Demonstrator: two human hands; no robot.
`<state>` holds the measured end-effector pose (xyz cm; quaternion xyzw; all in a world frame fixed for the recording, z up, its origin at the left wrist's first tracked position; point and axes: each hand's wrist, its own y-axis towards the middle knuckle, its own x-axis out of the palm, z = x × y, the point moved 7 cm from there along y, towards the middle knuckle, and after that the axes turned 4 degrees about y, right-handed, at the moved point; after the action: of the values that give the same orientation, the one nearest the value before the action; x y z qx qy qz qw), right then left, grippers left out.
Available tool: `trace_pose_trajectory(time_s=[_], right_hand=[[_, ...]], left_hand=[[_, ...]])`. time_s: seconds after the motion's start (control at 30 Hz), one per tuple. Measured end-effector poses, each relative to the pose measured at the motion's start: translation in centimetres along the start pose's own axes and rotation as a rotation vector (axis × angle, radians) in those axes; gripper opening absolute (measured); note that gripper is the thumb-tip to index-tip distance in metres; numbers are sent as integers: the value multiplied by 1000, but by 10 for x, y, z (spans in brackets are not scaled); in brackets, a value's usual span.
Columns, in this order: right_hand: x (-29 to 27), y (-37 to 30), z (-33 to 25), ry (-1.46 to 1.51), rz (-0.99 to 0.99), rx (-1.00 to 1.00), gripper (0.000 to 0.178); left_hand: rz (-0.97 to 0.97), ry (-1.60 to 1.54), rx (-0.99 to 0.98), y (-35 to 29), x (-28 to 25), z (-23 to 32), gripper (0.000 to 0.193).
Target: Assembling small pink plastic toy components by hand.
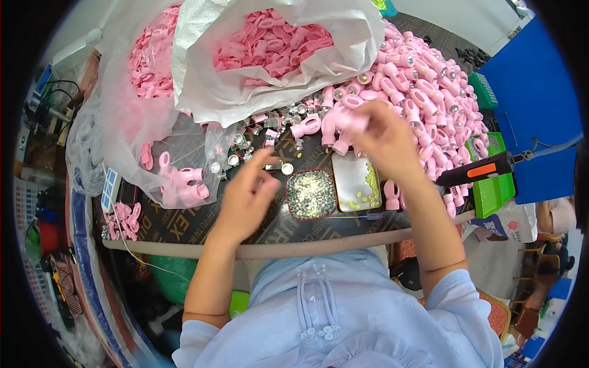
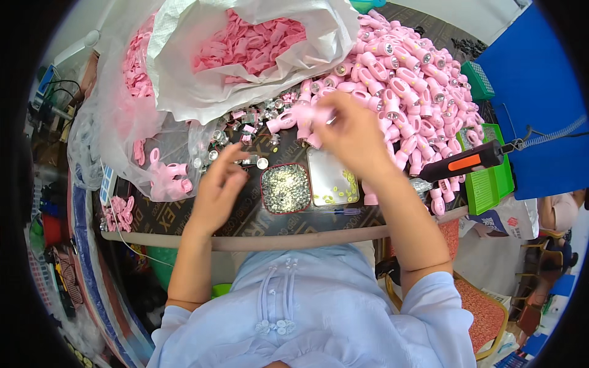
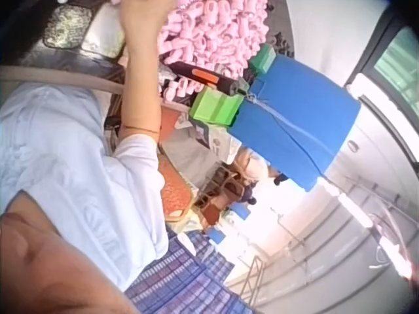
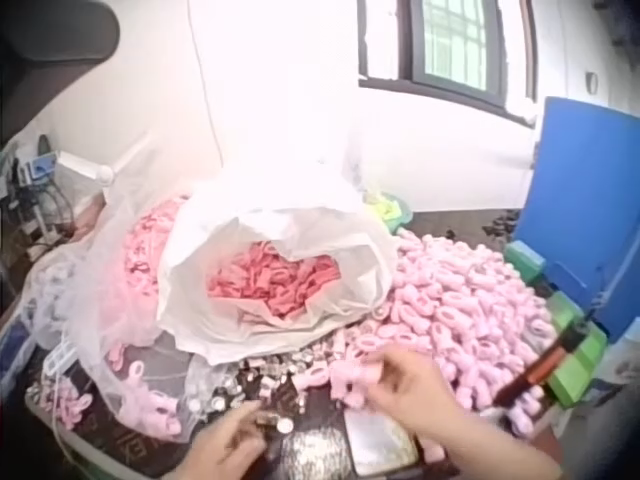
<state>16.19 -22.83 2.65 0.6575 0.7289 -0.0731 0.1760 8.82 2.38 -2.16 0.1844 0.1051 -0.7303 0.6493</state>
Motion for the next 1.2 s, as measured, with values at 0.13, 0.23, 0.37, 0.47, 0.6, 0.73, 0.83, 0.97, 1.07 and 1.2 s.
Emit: trace_pose_trajectory(time_s=[0.13, 0.23, 0.37, 0.47, 0.6, 0.73, 0.83, 0.97, 1.07, 1.2], right_hand=[[-92, 30, -16, -701, 701, -466, 17], [-132, 43, -11, -837, 746, -402, 18], [-179, 42, -3, -906, 965, -289, 20], [-212, 44, 11, -981, 1010, -153, 24], [-247, 66, 57, -1040, 935, 15, 31], [-257, 85, 76, -1160, 784, 39, 33], [-223, 73, 46, -1093, 801, -225, 30], [-125, 31, -7, -601, 588, -306, 28], [-14, 1, 19, 189, 51, 76, 23], [107, -54, 27, 592, -507, 410, 23]], left_hand=[[226, -56, 7, -6, -44, -29, 29], [318, -36, -35, -14, -66, -38, 25], [287, 176, -133, -25, -80, -45, 28], [189, 452, 59, -29, -71, -40, 27], [139, 535, 126, -26, -48, -18, 29], [189, 603, 178, -11, -26, -11, 37], [247, 647, 195, -9, -14, -20, 37], [217, 396, -176, -1, -19, -52, 30], [147, -653, -455, -7, -18, -84, 15], [9, -1136, -441, -4, 3, -63, 12]])
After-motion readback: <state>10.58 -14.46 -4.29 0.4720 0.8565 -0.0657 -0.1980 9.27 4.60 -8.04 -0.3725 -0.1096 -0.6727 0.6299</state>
